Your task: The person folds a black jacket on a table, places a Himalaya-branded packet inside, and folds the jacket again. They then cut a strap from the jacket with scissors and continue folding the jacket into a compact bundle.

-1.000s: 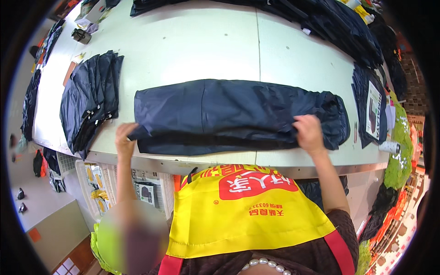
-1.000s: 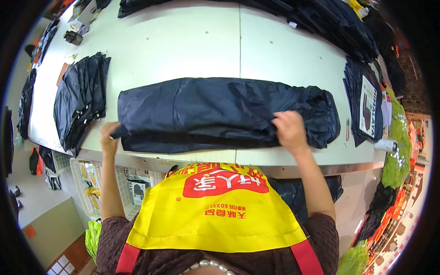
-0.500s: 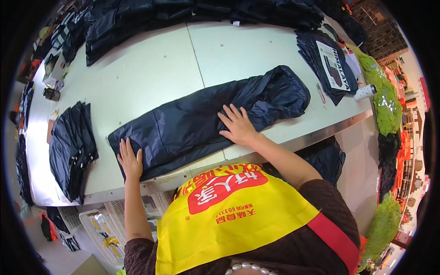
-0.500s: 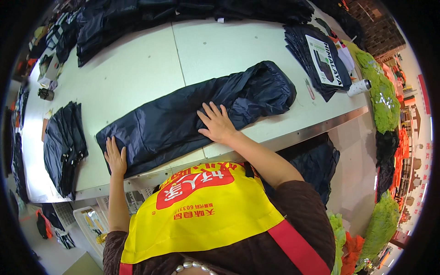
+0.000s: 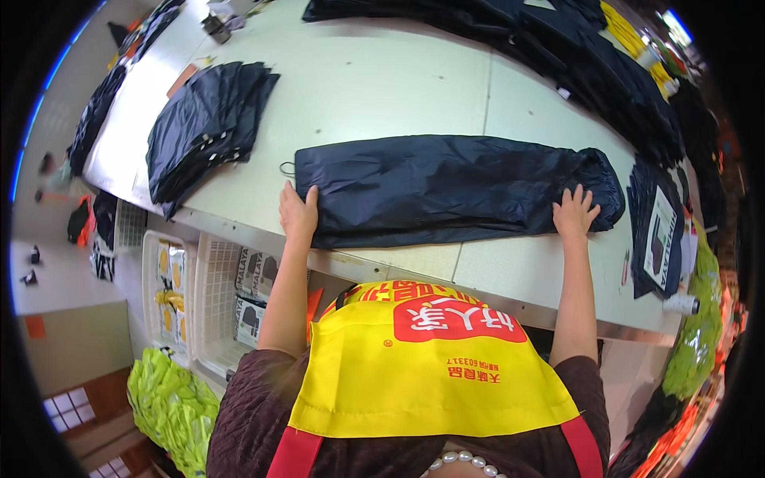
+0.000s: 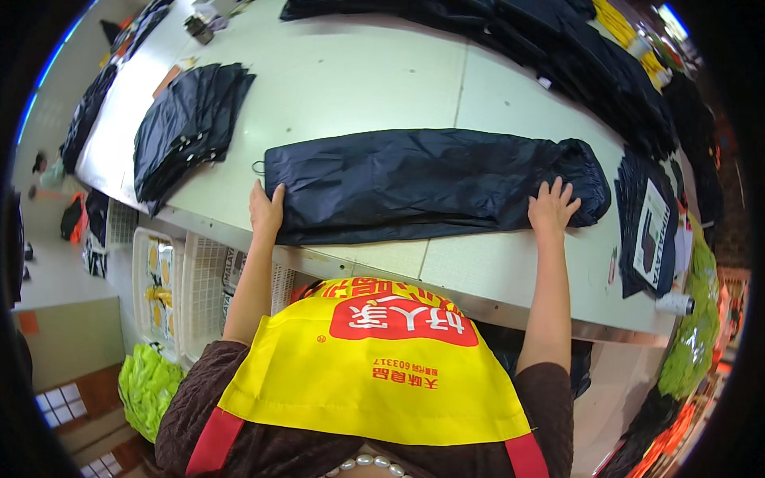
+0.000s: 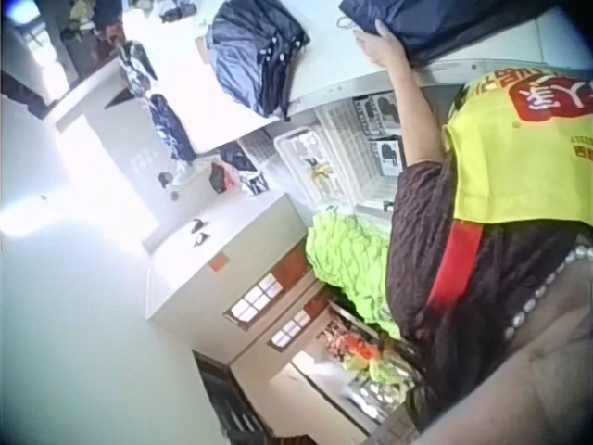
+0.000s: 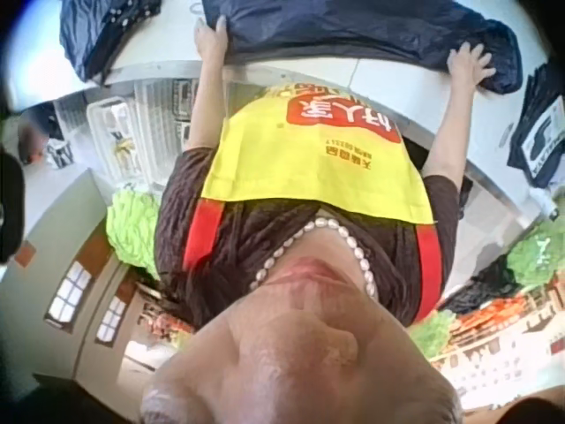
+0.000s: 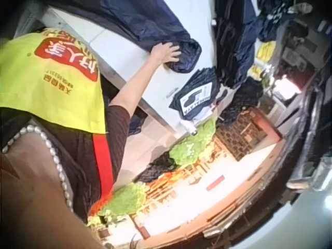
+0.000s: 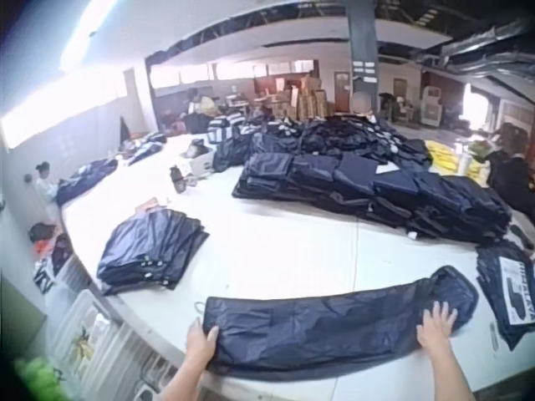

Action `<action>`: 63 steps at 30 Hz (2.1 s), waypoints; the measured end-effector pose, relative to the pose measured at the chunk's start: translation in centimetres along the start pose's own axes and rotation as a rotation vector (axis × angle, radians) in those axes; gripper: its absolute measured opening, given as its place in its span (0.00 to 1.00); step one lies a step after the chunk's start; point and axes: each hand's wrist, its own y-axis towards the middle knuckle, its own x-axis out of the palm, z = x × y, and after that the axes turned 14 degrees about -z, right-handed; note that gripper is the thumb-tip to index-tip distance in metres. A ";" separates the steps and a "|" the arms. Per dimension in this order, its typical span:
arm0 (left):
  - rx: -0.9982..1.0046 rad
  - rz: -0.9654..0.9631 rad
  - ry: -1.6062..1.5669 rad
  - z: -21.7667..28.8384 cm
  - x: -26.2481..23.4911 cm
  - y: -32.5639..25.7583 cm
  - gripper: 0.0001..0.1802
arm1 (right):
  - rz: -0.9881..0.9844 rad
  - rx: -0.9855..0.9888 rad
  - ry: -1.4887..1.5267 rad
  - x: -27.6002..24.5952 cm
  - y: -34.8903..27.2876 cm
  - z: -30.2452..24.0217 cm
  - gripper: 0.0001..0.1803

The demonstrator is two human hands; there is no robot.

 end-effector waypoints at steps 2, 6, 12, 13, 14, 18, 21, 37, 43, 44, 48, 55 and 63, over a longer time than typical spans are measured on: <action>-0.144 -0.146 -0.069 0.3 -1.3 0.0 0.42 | 0.115 0.043 0.071 -3.1 0.0 -3.8 0.20; -0.148 -0.214 -0.305 -1.9 -0.2 2.3 0.39 | 0.392 -0.783 0.642 -11.0 -4.1 -17.5 0.20; -0.164 -0.624 -0.752 0.4 -1.6 2.1 0.28 | 0.121 -1.081 0.462 -6.6 -8.3 -29.6 0.34; -0.149 -0.642 -0.765 1.0 -2.2 1.8 0.27 | 0.127 -1.090 0.466 -6.2 -8.2 -29.6 0.35; -0.222 -0.642 -0.787 1.6 -2.9 1.7 0.23 | 0.094 -1.120 0.496 -5.9 -8.0 -29.4 0.35; -0.063 -0.651 -0.824 0.4 -2.8 1.2 0.20 | -0.010 -1.259 0.510 -6.1 -7.0 -28.0 0.42; -0.070 -0.735 -0.894 3.2 -4.4 0.5 0.18 | 0.011 -1.281 0.494 -5.4 -6.7 -27.3 0.46; 0.408 -0.639 -0.270 18.5 9.8 -1.5 0.13 | -0.281 -1.277 0.411 1.2 -7.8 -25.8 0.26; 0.359 -0.454 -0.205 17.3 9.3 -5.0 0.17 | -0.505 -1.114 0.481 -17.6 -6.9 -15.9 0.18; 0.416 -0.478 -0.050 14.9 14.1 -3.4 0.18 | -0.224 -1.153 0.682 -15.0 -4.6 -16.0 0.18; 0.523 -0.527 -0.114 19.1 9.4 -6.1 0.19 | 0.034 -0.829 0.610 -1.6 1.9 -16.8 0.25; 1.014 -0.023 0.071 18.1 5.1 -4.4 0.22 | 0.056 -0.853 0.623 -2.0 2.2 -17.5 0.27; 0.697 -0.169 0.535 17.6 8.7 -3.9 0.40 | 0.237 -0.568 0.859 -8.0 23.8 -9.8 0.19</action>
